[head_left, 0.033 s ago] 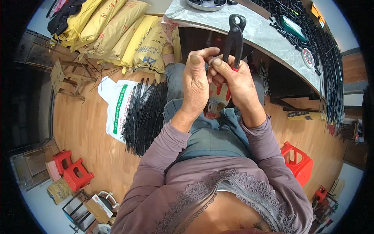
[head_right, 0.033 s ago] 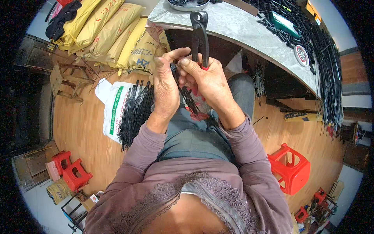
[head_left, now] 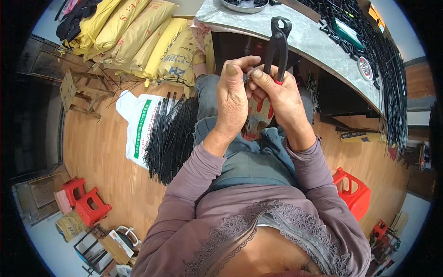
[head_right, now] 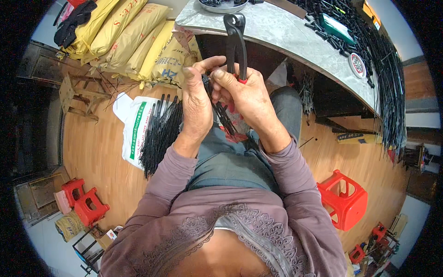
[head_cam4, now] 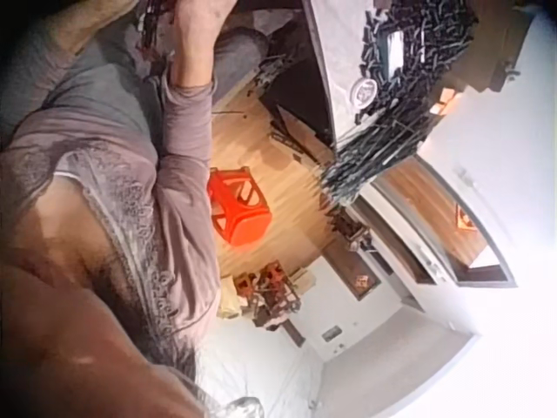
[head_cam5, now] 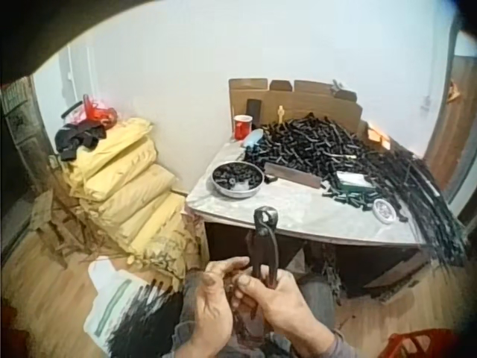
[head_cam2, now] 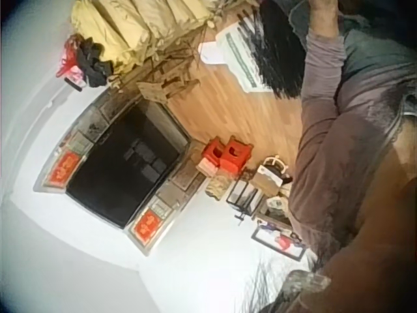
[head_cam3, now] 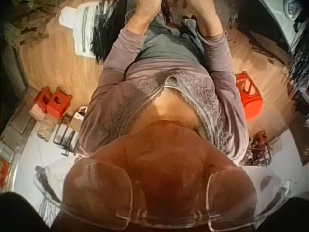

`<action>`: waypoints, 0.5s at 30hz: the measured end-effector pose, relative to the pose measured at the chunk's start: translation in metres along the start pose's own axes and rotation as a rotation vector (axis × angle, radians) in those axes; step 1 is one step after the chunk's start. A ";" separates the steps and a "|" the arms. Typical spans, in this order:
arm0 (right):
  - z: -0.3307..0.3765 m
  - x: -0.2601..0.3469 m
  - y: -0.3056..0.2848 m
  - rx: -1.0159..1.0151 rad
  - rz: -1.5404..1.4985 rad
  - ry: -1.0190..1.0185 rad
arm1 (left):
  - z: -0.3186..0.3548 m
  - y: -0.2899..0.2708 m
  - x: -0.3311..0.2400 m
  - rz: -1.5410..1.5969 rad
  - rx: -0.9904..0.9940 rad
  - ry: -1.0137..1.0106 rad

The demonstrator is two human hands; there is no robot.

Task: Bundling multiple black cables together using a mounting jig and pliers for tightening and cutting.

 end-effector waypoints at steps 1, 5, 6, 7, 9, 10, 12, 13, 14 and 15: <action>0.001 0.001 0.000 -0.007 0.055 -0.011 | 0.001 0.001 0.001 0.050 0.017 -0.030; 0.004 0.001 -0.002 -0.019 0.033 -0.020 | -0.001 0.001 0.005 0.017 0.021 0.007; 0.005 0.001 -0.003 -0.035 0.048 -0.016 | -0.001 0.003 0.005 -0.007 0.012 0.012; 0.005 0.001 -0.004 -0.050 0.064 -0.013 | -0.001 0.004 0.005 -0.032 0.003 0.018; 0.005 -0.001 -0.003 -0.053 0.068 -0.014 | -0.001 0.003 0.004 -0.043 0.003 0.017; 0.004 -0.001 -0.003 -0.057 0.073 -0.016 | -0.001 0.003 0.004 -0.054 0.004 0.017; 0.004 -0.001 -0.005 -0.054 0.082 -0.012 | -0.001 0.002 0.004 -0.071 0.005 0.030; 0.004 -0.002 -0.005 -0.054 0.091 -0.008 | -0.001 0.002 0.004 -0.086 0.008 0.042; 0.004 -0.002 -0.005 -0.052 0.092 -0.007 | -0.002 0.002 0.004 -0.086 0.006 0.042; 0.004 -0.001 -0.004 -0.058 0.068 -0.006 | -0.002 0.003 0.005 -0.068 0.014 0.049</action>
Point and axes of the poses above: each hand's wrist, its own z-axis away from the middle knuckle, its own y-axis out of the palm, x = y × z, the point moved 5 cm from there along -z, towards the middle knuckle, and after that the axes turned 12 degrees about z, right-handed, at the moved point
